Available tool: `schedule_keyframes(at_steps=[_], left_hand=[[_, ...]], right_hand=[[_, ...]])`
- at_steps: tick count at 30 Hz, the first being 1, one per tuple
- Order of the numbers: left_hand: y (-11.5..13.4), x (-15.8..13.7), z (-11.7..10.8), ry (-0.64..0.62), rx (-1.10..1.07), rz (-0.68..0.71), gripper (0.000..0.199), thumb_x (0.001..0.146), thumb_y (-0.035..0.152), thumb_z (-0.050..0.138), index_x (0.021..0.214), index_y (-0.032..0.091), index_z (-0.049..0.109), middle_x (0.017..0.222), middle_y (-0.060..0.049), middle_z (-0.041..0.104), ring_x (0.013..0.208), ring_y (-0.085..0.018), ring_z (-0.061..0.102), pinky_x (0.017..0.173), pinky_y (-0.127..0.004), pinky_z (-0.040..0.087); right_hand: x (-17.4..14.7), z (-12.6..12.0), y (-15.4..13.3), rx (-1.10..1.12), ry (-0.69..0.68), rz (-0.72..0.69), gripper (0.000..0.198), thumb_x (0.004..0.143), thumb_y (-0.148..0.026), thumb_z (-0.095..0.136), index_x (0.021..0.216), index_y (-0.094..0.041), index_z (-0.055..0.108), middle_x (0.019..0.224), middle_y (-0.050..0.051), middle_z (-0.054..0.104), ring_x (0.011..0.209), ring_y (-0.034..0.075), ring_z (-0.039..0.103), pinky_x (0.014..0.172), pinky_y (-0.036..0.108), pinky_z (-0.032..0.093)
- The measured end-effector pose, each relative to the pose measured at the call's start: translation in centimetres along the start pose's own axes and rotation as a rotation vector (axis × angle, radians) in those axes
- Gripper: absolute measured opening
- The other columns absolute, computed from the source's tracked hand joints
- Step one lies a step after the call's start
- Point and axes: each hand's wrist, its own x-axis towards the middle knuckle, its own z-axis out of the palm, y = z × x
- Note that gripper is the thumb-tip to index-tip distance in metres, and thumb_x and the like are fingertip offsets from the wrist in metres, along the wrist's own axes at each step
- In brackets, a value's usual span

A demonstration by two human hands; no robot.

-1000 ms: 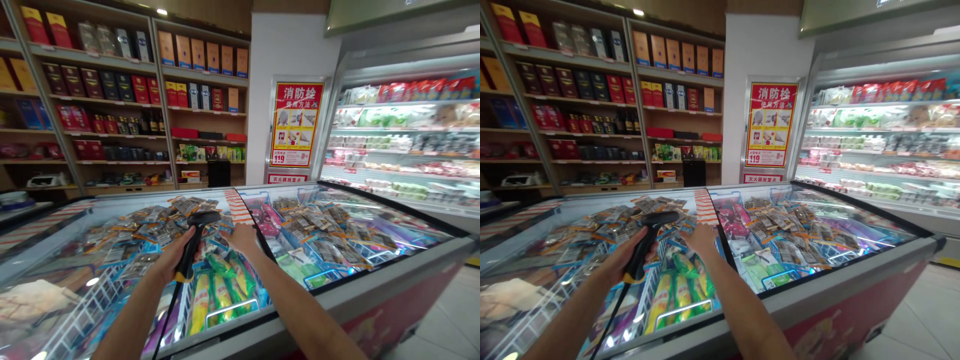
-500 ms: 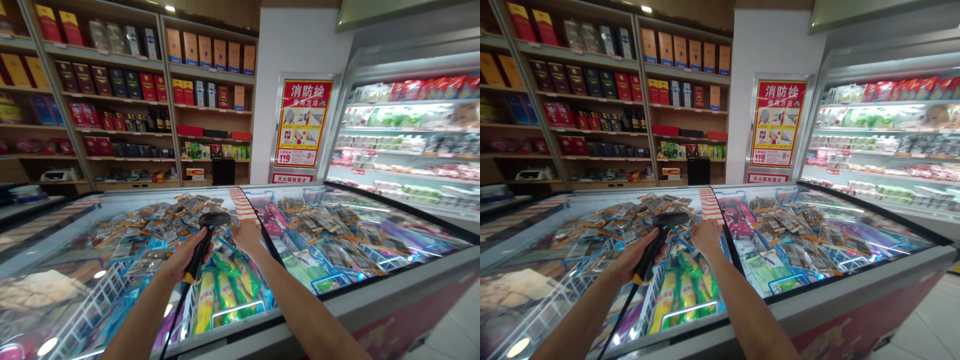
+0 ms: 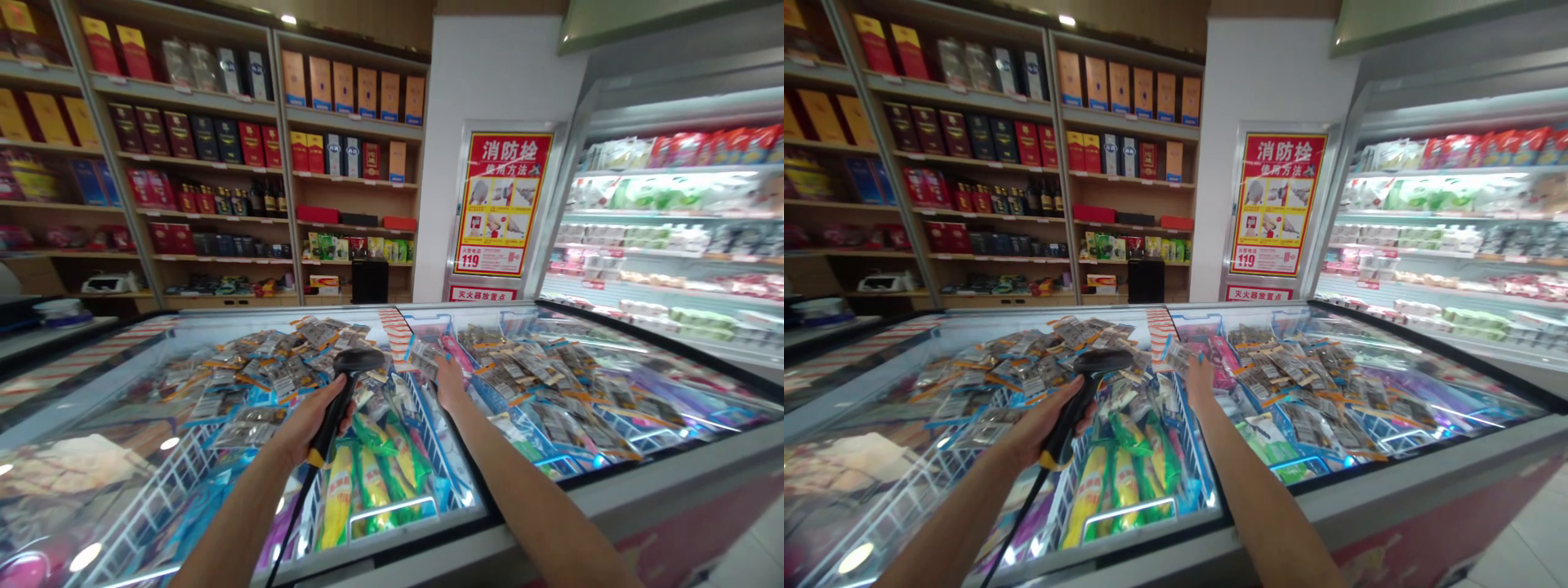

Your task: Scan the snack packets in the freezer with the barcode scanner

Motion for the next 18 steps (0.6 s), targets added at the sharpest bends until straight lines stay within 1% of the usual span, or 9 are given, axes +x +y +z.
schedule_keyframes(at_steps=[1, 3, 6, 7, 9, 11, 13, 15, 18], left_hand=[[0.0, -0.1, 0.2, -0.006, 0.0, -0.002, 0.029, 0.073, 0.042, 0.047, 0.072, 0.013, 0.051, 0.053, 0.0, 0.054, 0.039, -0.007, 0.047, 0.036, -0.018, 0.036], [-0.1, -0.2, 0.5, 0.002, -0.003, -0.006, 0.028, 0.073, 0.041, 0.048, 0.076, 0.013, 0.051, 0.052, 0.0, 0.053, 0.039, -0.008, 0.047, 0.036, -0.018, 0.036], [-0.2, -0.3, 0.9, 0.024, 0.004, 0.0, 0.028, 0.073, 0.04, 0.049, 0.079, 0.013, 0.051, 0.051, 0.001, 0.053, 0.038, -0.008, 0.047, 0.036, -0.018, 0.036], [-0.3, -0.3, 1.0, 0.023, 0.007, -0.001, 0.028, 0.073, 0.04, 0.049, 0.078, 0.013, 0.051, 0.051, 0.001, 0.053, 0.038, -0.008, 0.047, 0.036, -0.018, 0.036], [-0.3, -0.3, 1.0, 0.013, 0.012, 0.0, 0.028, 0.072, 0.04, 0.049, 0.076, 0.013, 0.051, 0.052, 0.0, 0.053, 0.038, -0.008, 0.047, 0.036, -0.018, 0.036], [-0.3, -0.2, 1.0, 0.003, 0.015, 0.003, 0.028, 0.072, 0.04, 0.049, 0.075, 0.013, 0.051, 0.052, 0.0, 0.054, 0.039, -0.008, 0.047, 0.037, -0.018, 0.036], [-0.3, -0.2, 1.0, -0.003, 0.014, 0.006, 0.028, 0.072, 0.04, 0.05, 0.076, 0.013, 0.052, 0.052, 0.0, 0.053, 0.039, -0.008, 0.047, 0.037, -0.018, 0.036], [-0.3, -0.2, 0.9, -0.003, 0.015, 0.006, 0.028, 0.072, 0.041, 0.049, 0.074, 0.013, 0.052, 0.051, 0.001, 0.053, 0.038, -0.007, 0.047, 0.036, -0.018, 0.035], [-0.3, -0.2, 1.0, 0.007, 0.02, -0.008, 0.029, 0.072, 0.041, 0.048, 0.069, 0.013, 0.051, 0.052, 0.0, 0.053, 0.038, -0.007, 0.046, 0.036, -0.018, 0.035]], right_hand=[[0.2, -0.3, 0.3, 0.162, 0.017, 0.079, 0.025, 0.069, -0.022, 0.042, 0.088, -0.015, 0.056, 0.074, 0.005, 0.064, 0.066, 0.019, 0.06, 0.056, 0.03, 0.046], [0.3, -0.5, 0.8, 0.37, 0.032, 0.19, 0.023, 0.065, -0.018, 0.046, 0.085, -0.016, 0.056, 0.07, 0.003, 0.064, 0.062, 0.017, 0.06, 0.054, 0.029, 0.047], [0.3, -0.4, 1.2, 0.534, 0.026, 0.222, 0.019, 0.059, -0.012, 0.05, 0.077, -0.016, 0.055, 0.066, 0.0, 0.065, 0.06, 0.016, 0.061, 0.057, 0.029, 0.049], [0.2, -0.3, 1.3, 0.553, 0.031, 0.217, 0.019, 0.059, -0.011, 0.05, 0.076, -0.017, 0.055, 0.065, 0.0, 0.064, 0.059, 0.016, 0.061, 0.056, 0.03, 0.049], [0.3, -0.3, 1.5, 0.542, 0.084, 0.2, 0.018, 0.057, -0.01, 0.052, 0.073, -0.017, 0.054, 0.062, -0.001, 0.064, 0.056, 0.016, 0.06, 0.054, 0.03, 0.05], [0.3, -0.4, 1.8, 0.481, 0.161, 0.181, 0.017, 0.056, -0.009, 0.053, 0.07, -0.017, 0.053, 0.056, -0.003, 0.062, 0.05, 0.015, 0.059, 0.05, 0.029, 0.049], [0.5, -0.6, 2.0, 0.437, 0.203, 0.182, 0.016, 0.055, -0.008, 0.054, 0.067, -0.017, 0.051, 0.05, -0.004, 0.059, 0.046, 0.014, 0.057, 0.048, 0.028, 0.049], [0.7, -0.8, 2.2, 0.463, 0.184, 0.2, 0.016, 0.055, -0.008, 0.053, 0.067, -0.018, 0.049, 0.049, -0.005, 0.058, 0.045, 0.014, 0.057, 0.048, 0.029, 0.049], [0.9, -1.1, 2.3, 0.566, 0.115, 0.236, 0.014, 0.057, -0.007, 0.05, 0.065, -0.018, 0.048, 0.052, -0.003, 0.06, 0.049, 0.015, 0.058, 0.052, 0.03, 0.05]])
